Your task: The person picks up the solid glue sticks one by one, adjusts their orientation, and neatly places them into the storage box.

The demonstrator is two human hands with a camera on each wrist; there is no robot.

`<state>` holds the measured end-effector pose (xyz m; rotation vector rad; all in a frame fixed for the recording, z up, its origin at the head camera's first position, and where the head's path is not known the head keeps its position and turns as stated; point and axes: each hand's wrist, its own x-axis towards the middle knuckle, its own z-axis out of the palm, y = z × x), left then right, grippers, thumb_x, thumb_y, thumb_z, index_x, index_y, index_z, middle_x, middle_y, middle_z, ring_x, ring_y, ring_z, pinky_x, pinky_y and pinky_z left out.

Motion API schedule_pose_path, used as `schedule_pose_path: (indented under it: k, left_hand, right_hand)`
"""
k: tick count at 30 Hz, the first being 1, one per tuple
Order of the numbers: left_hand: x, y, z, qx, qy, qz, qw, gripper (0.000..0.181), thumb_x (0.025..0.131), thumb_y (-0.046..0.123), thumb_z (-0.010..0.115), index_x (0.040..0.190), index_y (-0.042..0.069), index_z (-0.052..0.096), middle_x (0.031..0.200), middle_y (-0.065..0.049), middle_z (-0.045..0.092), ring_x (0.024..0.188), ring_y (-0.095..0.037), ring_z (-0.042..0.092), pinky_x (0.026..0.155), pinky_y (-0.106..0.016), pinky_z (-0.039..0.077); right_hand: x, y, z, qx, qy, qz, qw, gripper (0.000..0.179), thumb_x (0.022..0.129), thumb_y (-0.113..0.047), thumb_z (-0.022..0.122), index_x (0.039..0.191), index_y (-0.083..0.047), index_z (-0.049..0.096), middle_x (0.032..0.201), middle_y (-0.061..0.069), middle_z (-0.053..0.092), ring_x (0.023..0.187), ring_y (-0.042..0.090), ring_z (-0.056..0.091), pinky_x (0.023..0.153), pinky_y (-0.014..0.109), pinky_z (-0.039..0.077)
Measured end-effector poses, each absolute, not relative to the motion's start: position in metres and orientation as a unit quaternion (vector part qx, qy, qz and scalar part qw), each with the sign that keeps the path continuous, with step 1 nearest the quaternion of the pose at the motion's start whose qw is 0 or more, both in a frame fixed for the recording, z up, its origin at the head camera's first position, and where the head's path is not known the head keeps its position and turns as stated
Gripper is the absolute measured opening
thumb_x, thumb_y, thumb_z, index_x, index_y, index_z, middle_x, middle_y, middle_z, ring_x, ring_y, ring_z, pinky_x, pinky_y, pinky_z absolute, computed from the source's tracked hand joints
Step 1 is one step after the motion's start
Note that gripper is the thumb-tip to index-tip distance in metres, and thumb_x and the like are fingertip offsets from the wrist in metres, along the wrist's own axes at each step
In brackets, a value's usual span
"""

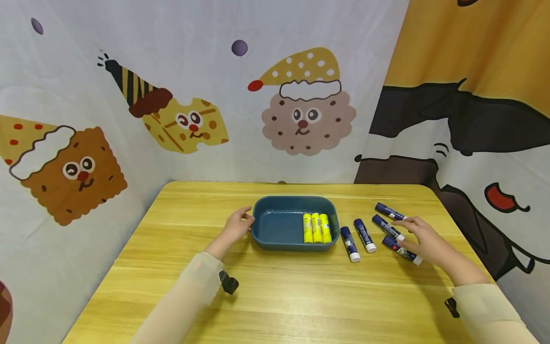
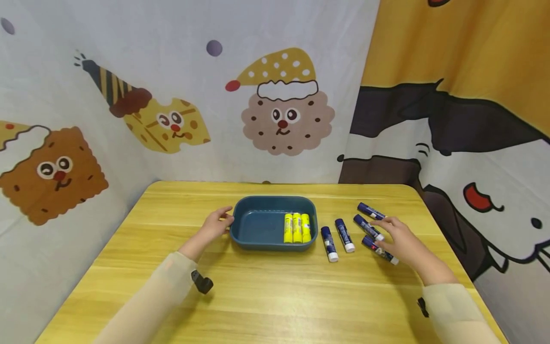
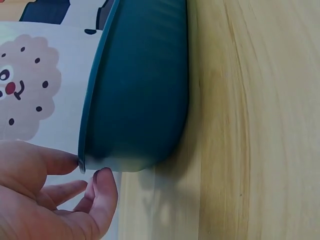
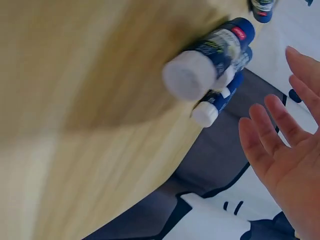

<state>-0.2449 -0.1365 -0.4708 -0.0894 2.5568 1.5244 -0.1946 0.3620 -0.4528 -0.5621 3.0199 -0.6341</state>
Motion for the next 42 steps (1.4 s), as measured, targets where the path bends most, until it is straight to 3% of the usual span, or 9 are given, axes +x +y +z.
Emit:
schedule_pose_path:
  k: [4, 8, 13, 18, 25, 31, 38, 42]
  left_hand:
    - [-0.245, -0.134, -0.470, -0.032, 0.847, 0.523, 0.088, 0.047, 0.096, 0.007, 0.051, 0.141, 0.001, 0.041, 0.111, -0.020, 0.054, 0.086, -0.033, 0.061, 0.076, -0.044, 0.055]
    - [-0.245, -0.134, -0.470, -0.039, 0.843, 0.529, 0.088, 0.045, 0.097, 0.007, 0.051, 0.140, 0.004, 0.043, 0.109, -0.018, 0.053, 0.076, -0.023, 0.058, 0.074, -0.043, 0.055]
    - [-0.246, -0.133, -0.471, -0.043, 0.844, 0.527, 0.084, 0.044, 0.096, 0.007, 0.052, 0.139, 0.005, 0.045, 0.106, -0.016, 0.052, 0.067, -0.014, 0.051, 0.069, -0.039, 0.054]
    - [-0.245, -0.133, -0.470, -0.041, 0.842, 0.531, 0.083, 0.044, 0.096, 0.006, 0.052, 0.139, 0.004, 0.046, 0.102, -0.014, 0.051, 0.068, -0.014, 0.051, 0.067, -0.037, 0.054]
    - [-0.244, -0.133, -0.470, -0.041, 0.843, 0.531, 0.081, 0.043, 0.096, 0.006, 0.052, 0.139, 0.005, 0.046, 0.100, -0.014, 0.051, 0.069, -0.014, 0.051, 0.067, -0.038, 0.055]
    - [-0.246, -0.134, -0.472, -0.043, 0.840, 0.535, 0.079, 0.043, 0.096, 0.006, 0.053, 0.139, 0.006, 0.047, 0.098, -0.013, 0.051, 0.069, -0.014, 0.052, 0.068, -0.039, 0.055]
    - [-0.246, -0.133, -0.473, -0.048, 0.836, 0.539, 0.083, 0.043, 0.096, 0.007, 0.052, 0.139, 0.007, 0.047, 0.100, -0.013, 0.051, 0.070, -0.015, 0.052, 0.067, -0.036, 0.055]
    - [-0.245, -0.133, -0.473, -0.051, 0.837, 0.539, 0.083, 0.043, 0.096, 0.007, 0.053, 0.139, 0.008, 0.047, 0.100, -0.013, 0.051, 0.070, -0.015, 0.052, 0.065, -0.034, 0.054]
  right_hand:
    - [-0.181, 0.369, -0.459, -0.186, 0.965, -0.183, 0.007, 0.052, 0.080, -0.009, 0.073, 0.128, -0.001, 0.054, 0.114, 0.022, 0.052, 0.093, 0.035, 0.056, 0.072, 0.046, 0.051]
    - [-0.173, 0.373, -0.466, -0.197, 0.967, -0.162, 0.000, 0.052, 0.077, -0.002, 0.073, 0.126, -0.001, 0.056, 0.109, 0.021, 0.054, 0.091, 0.034, 0.058, 0.070, 0.043, 0.052]
    - [-0.170, 0.373, -0.473, -0.195, 0.969, -0.151, 0.011, 0.051, 0.077, 0.003, 0.072, 0.126, -0.002, 0.056, 0.109, 0.020, 0.056, 0.094, 0.034, 0.059, 0.073, 0.045, 0.053]
    - [-0.169, 0.370, -0.477, -0.185, 0.973, -0.134, 0.028, 0.052, 0.077, 0.004, 0.072, 0.126, -0.003, 0.056, 0.107, 0.019, 0.057, 0.093, 0.034, 0.060, 0.074, 0.048, 0.053]
    - [-0.171, 0.366, -0.479, -0.200, 0.973, -0.112, 0.009, 0.056, 0.072, 0.004, 0.075, 0.125, -0.004, 0.058, 0.098, 0.014, 0.057, 0.085, 0.028, 0.059, 0.069, 0.044, 0.052]
    - [-0.174, 0.361, -0.480, -0.194, 0.976, -0.094, 0.011, 0.061, 0.072, 0.003, 0.075, 0.129, -0.009, 0.055, 0.101, 0.016, 0.056, 0.085, 0.029, 0.059, 0.068, 0.045, 0.052]
    - [-0.178, 0.351, -0.478, -0.187, 0.976, -0.096, 0.063, 0.066, 0.076, 0.002, 0.070, 0.137, -0.012, 0.048, 0.098, 0.014, 0.053, 0.071, 0.015, 0.050, 0.058, 0.029, 0.043]
    - [-0.178, 0.344, -0.476, -0.177, 0.971, -0.127, 0.096, 0.061, 0.080, -0.003, 0.070, 0.137, -0.010, 0.048, 0.099, 0.016, 0.051, 0.070, 0.015, 0.048, 0.057, 0.028, 0.040]
